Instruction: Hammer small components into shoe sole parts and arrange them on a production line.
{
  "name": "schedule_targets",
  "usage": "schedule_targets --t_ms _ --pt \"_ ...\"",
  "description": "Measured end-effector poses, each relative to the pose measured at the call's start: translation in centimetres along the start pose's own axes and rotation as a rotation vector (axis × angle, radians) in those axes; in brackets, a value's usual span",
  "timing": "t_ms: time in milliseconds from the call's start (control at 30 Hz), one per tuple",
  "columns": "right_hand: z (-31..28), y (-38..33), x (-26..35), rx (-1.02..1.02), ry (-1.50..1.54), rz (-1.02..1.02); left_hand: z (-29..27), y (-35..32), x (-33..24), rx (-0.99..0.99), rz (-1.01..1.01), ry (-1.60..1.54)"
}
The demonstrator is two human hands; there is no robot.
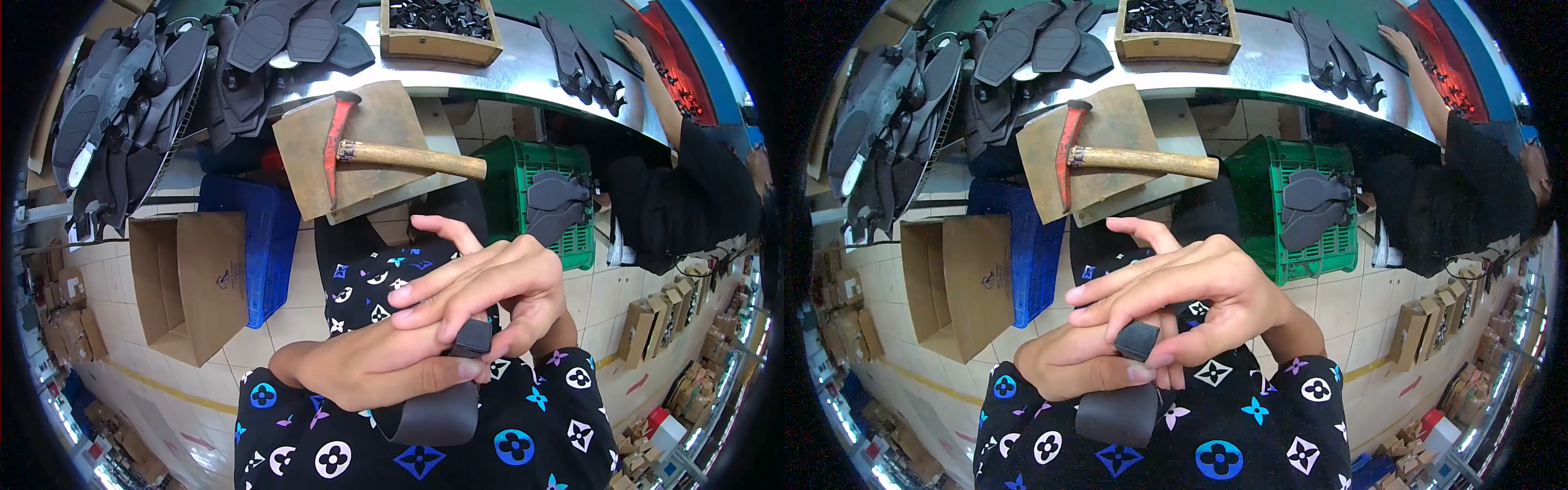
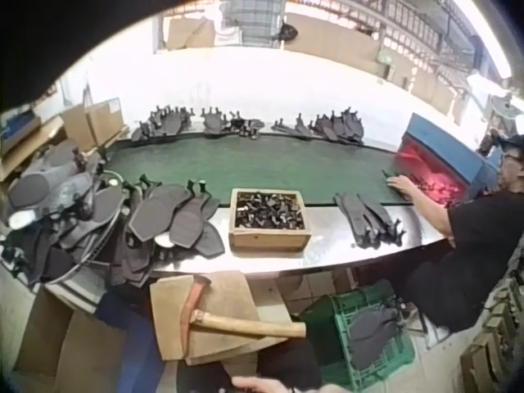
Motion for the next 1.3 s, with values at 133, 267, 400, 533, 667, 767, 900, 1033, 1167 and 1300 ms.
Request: schedule_targets --t_ms 133,267,400,533,667,767,900,1033,1167,1300 --pt "0.1 -0.3 -0.5 -0.019 0.084 0.043 0.2 0.0 0.1 -0.019 0.031 0.084" --pt "0.2 -0.5 -0.9 0.037 0.145 0.038 0.1 0.7 -1.4 -0.024 0.12 0.206" --pt "-0.2 -0.4 0.7 -0.247 -0.056 0.061 -0.6 0.7 -0.7 0.001 -0.055 0.337" --pt "-0.4 -1.1 1.6 -0.274 -0.293 0.012 -1.1 1.6 -2.3 -0.129 0.15 0.55" --pt "-1.1 -2.1 1.2 -0.366 -0.297 0.048 -1.3 2.1 -2.0 -0.122 0.111 0.719" --pt "-2.1 -2.7 0.1 -0.412 -0.217 0.052 -2.7 2.6 -0.1 -0.233 -0.008 0.593" --pt "-3.4 -3.4 -0.9 -0.37 -0.002 0.139 -2.3 2.2 2.1 -0.285 -0.182 0.228" --pt "-3.3 -4.1 -1.4 -0.336 0.155 0.168 -1.7 2.9 1.8 -0.28 -0.134 0.1" --pt "-3.4 -4.1 -1.7 -0.404 0.144 0.109 -1.4 2.7 2.0 -0.436 -0.272 -0.036" --pt "-3.6 -4.4 -1.2 -0.473 0.019 0.113 -2.7 1.9 3.3 -0.337 -0.223 0.301"
Point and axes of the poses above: each hand's wrist, its own y-axis towards the middle knuckle, its own z-axis out of the palm, x = y × z, the point moved 10 cm from there along y, towards the middle knuckle, and after that the axes turned 15 degrees about z, right-handed, at the moved point
